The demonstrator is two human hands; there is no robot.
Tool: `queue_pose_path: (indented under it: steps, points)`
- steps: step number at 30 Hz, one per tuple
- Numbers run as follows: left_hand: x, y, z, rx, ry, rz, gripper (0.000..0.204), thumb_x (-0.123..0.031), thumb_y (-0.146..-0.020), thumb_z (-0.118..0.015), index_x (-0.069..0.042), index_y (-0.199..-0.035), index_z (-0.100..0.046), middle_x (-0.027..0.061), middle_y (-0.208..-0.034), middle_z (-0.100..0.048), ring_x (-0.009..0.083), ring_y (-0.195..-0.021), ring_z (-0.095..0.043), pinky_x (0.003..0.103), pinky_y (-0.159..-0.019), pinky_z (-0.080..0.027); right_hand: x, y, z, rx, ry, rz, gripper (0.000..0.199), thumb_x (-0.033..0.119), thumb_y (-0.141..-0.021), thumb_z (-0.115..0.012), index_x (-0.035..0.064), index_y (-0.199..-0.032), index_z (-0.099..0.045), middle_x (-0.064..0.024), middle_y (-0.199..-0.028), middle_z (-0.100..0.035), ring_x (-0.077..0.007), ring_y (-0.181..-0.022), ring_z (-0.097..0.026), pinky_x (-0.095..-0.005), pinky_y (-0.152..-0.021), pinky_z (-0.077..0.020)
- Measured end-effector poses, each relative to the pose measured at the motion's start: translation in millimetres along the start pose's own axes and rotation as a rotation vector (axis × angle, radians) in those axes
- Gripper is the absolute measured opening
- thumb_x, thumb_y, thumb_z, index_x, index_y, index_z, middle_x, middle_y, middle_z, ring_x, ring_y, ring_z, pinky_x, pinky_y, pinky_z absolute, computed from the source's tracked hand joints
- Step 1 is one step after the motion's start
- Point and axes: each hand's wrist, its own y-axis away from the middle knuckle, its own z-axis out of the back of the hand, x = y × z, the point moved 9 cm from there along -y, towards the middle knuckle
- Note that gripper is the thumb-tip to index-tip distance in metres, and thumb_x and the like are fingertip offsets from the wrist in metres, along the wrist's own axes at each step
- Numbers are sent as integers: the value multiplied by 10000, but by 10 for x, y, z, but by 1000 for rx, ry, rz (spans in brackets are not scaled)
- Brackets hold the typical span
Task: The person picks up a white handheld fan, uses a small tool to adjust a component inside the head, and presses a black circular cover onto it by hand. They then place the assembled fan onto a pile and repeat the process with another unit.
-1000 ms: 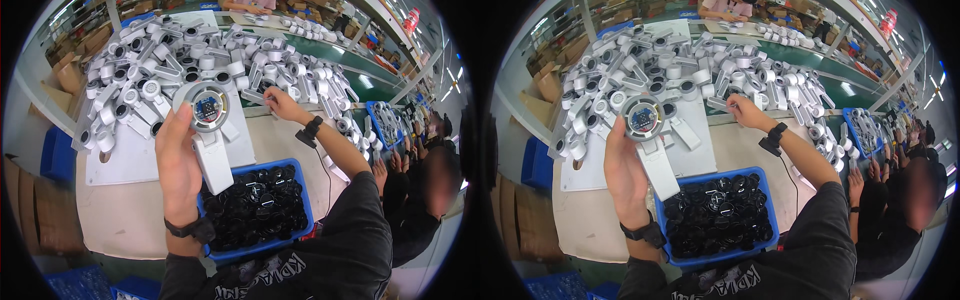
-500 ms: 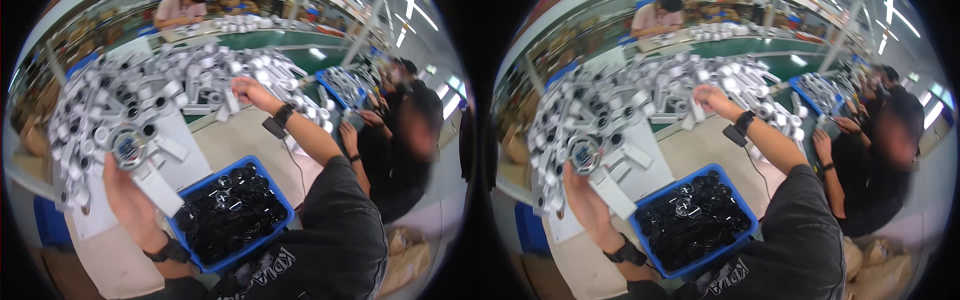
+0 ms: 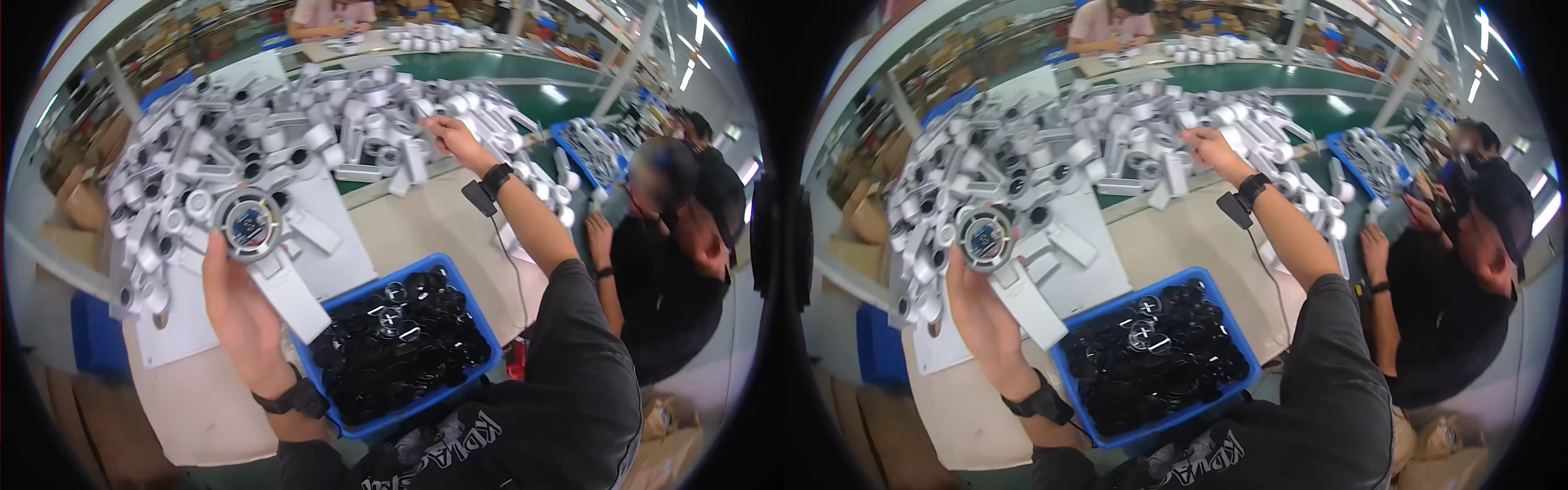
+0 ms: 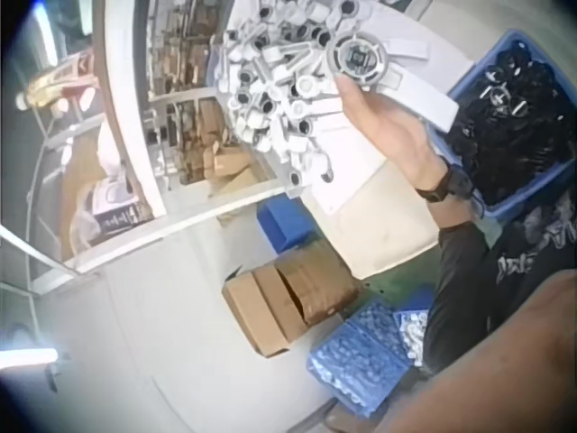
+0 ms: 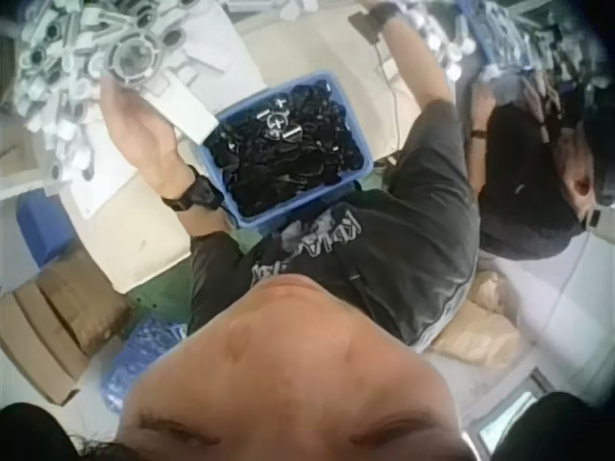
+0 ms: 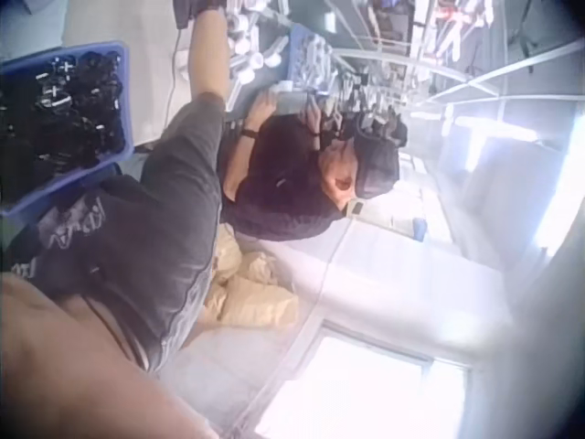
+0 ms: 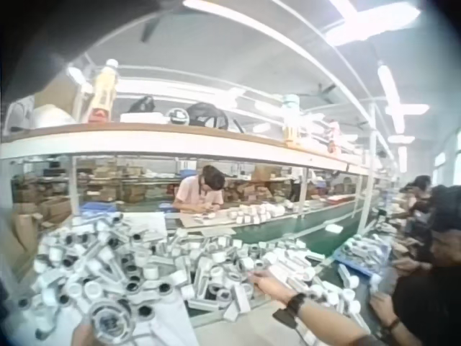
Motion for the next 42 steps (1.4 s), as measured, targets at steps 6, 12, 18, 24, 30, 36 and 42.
queue_pose_path:
  steps: [6,12,18,24,30,36,42]
  points:
    - [-151,-35,169,-60,7,-49,489,-351,-1004,-482,23,-1319,-499,158,-1254,-605,309,-1099,-625,371,-761,-560,-112,-876,-1031,-33,1183,328,396,325,-832,-692,-26,-1010,-649,-188,-896,-698,-316,-765,-682,-397,-694,-528]
    - [-110,-57,76,27,9,3,461,-293,-995,-504,41,-1312,-520,118,-1165,-642,185,-1028,-629,349,-861,-512,-318,-1317,-1094,-307,1204,170,324,271,-741,-683,-25,-868,-708,-251,-896,-695,-387,-883,-683,-436,-813,-547]
    - [-134,-73,131,17,-2,-21,478,-288,-998,-492,58,-1328,-509,125,-1181,-638,186,-1018,-634,336,-848,-516,-259,-1194,-1210,-355,968,376,281,278,-771,-676,6,-839,-704,-198,-812,-697,-359,-803,-687,-437,-729,-540]
    - [-155,-68,60,23,-11,-30,506,-307,-993,-490,57,-1346,-496,124,-1211,-625,195,-1058,-625,347,-854,-522,1003,-986,-837,-272,362,781,235,237,-942,-633,11,-999,-657,-52,-792,-686,-133,-697,-645,-303,-626,-508]
    - [-109,-24,42,15,-59,-24,441,-331,-1014,-458,3,-1294,-527,106,-1210,-627,221,-1038,-638,343,-761,-540,2260,-526,-236,-317,-366,552,222,272,-949,-635,92,-1080,-638,1,-965,-667,-66,-497,-350,-216,-473,-314]
    - [-86,-12,-43,65,-46,-3,511,-307,-985,-505,39,-1360,-483,106,-1252,-604,193,-1090,-603,345,-880,-502,2496,-119,-1102,73,-119,406,239,198,-944,-643,72,-1147,-628,-7,-1055,-680,-39,-516,-326,-216,-504,-319]
    - [-164,51,-48,26,-50,-41,459,-330,-1009,-474,0,-1327,-500,129,-1272,-600,253,-1065,-633,356,-767,-544,2704,-270,-1674,202,-305,489,209,174,-942,-647,72,-1124,-630,4,-1082,-685,-32,-515,-328,-203,-502,-311]
